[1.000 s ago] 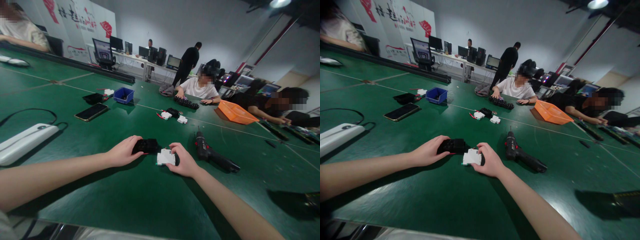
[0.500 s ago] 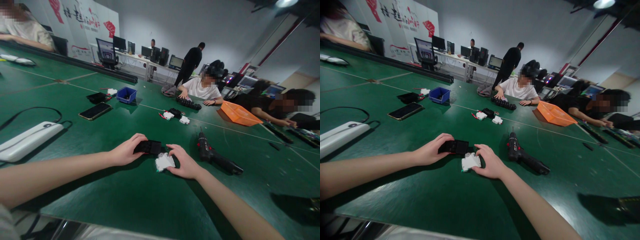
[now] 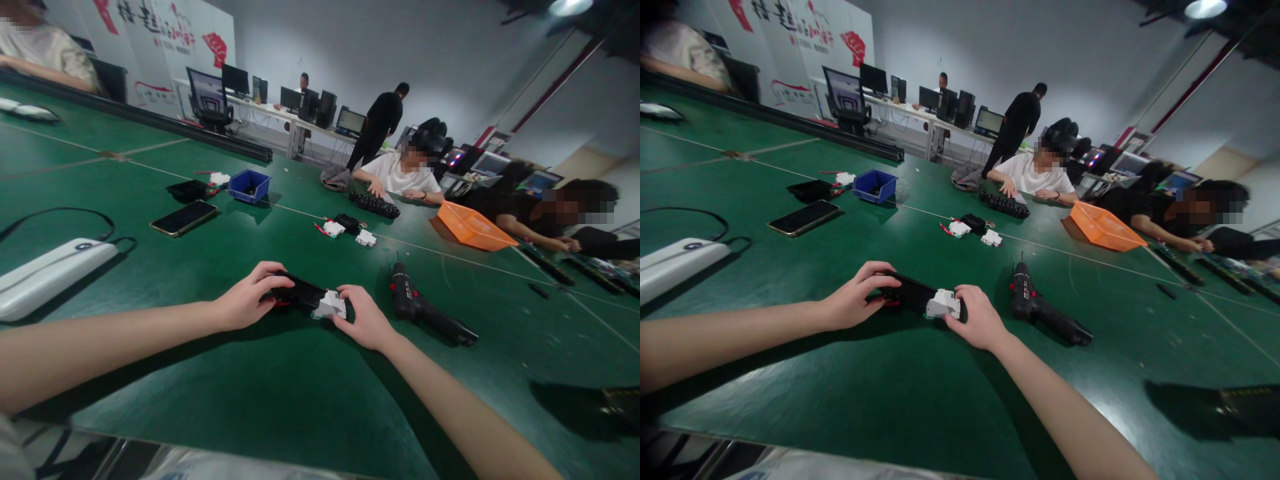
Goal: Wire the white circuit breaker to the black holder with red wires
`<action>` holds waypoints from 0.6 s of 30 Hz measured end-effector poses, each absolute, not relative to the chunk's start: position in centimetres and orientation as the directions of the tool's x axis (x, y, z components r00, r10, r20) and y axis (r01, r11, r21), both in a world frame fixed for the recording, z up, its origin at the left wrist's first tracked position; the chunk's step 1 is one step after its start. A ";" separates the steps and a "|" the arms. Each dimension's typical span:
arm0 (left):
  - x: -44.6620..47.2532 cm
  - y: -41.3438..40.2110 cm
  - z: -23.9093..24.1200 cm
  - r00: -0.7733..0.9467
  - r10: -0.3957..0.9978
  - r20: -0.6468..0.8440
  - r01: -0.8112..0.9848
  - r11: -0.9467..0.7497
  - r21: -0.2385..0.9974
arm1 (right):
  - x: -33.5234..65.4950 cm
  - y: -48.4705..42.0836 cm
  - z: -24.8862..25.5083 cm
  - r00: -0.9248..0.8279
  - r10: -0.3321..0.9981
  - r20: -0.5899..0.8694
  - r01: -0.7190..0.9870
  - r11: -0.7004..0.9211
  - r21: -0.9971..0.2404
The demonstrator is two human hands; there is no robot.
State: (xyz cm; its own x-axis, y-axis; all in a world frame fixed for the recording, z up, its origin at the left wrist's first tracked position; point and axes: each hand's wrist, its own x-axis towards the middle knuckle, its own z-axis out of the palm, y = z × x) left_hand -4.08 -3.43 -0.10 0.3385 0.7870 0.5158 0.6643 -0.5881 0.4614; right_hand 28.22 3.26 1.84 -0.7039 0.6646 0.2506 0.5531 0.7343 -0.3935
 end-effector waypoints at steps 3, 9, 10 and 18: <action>-4.1 -3.3 0.0 0.336 0.804 0.491 0.668 -0.571 0.478 | 28.2 3.5 1.4 -0.635 0.715 0.294 0.617 0.698 -0.365; -3.8 -3.3 1.3 0.410 0.782 0.470 0.618 -0.616 0.487 | 28.3 3.9 0.6 -0.465 0.812 0.353 0.756 0.572 -0.320; -3.8 -3.3 1.4 0.423 0.777 0.467 0.619 -0.624 0.477 | 28.3 3.9 0.5 -0.448 0.817 0.363 0.767 0.560 -0.314; -4.0 -3.5 1.3 0.455 0.749 0.481 0.620 -0.654 0.432 | 28.3 3.9 0.8 -0.497 0.795 0.348 0.720 0.601 -0.347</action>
